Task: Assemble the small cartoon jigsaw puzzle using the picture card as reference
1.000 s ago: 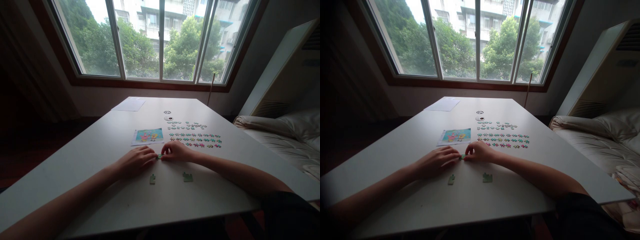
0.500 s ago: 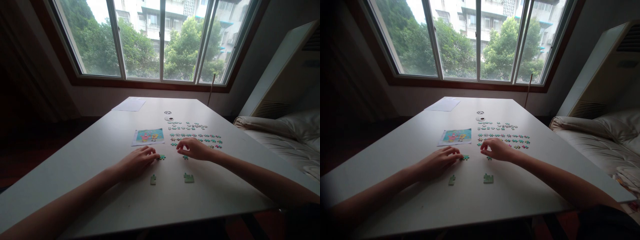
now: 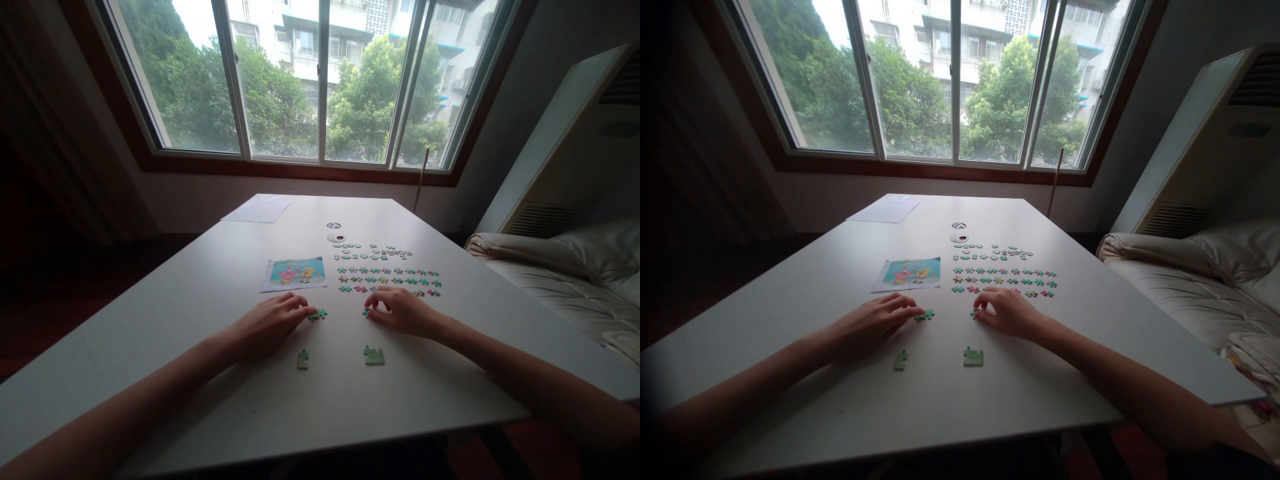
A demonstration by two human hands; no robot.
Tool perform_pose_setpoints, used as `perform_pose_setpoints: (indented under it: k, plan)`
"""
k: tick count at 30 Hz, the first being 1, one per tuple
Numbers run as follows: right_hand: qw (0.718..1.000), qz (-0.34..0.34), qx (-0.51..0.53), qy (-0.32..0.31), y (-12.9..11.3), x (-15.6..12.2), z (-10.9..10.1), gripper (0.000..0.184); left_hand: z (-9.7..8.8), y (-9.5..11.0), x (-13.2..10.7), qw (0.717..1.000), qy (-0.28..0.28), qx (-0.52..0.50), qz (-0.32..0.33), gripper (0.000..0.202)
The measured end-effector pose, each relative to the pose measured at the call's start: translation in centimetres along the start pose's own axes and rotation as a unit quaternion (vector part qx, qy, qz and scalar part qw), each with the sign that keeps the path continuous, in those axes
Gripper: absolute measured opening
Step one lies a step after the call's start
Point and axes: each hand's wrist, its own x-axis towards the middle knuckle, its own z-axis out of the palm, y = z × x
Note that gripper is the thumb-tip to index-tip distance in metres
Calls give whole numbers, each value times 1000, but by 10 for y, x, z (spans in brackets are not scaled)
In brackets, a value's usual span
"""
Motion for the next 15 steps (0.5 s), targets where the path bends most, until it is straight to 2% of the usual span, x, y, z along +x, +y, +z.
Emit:
perform_pose_setpoints:
  k: [6, 15]
  plan:
    - [1000, 1, -1, -2, -2, 0, 3, 15, 1, -1, 0, 1000, 16, 6, 7, 34]
    - [1000, 2, 3, -6, -1, -1, 3, 15, 2, -1, 0, 1000, 10, -12, 3, 34]
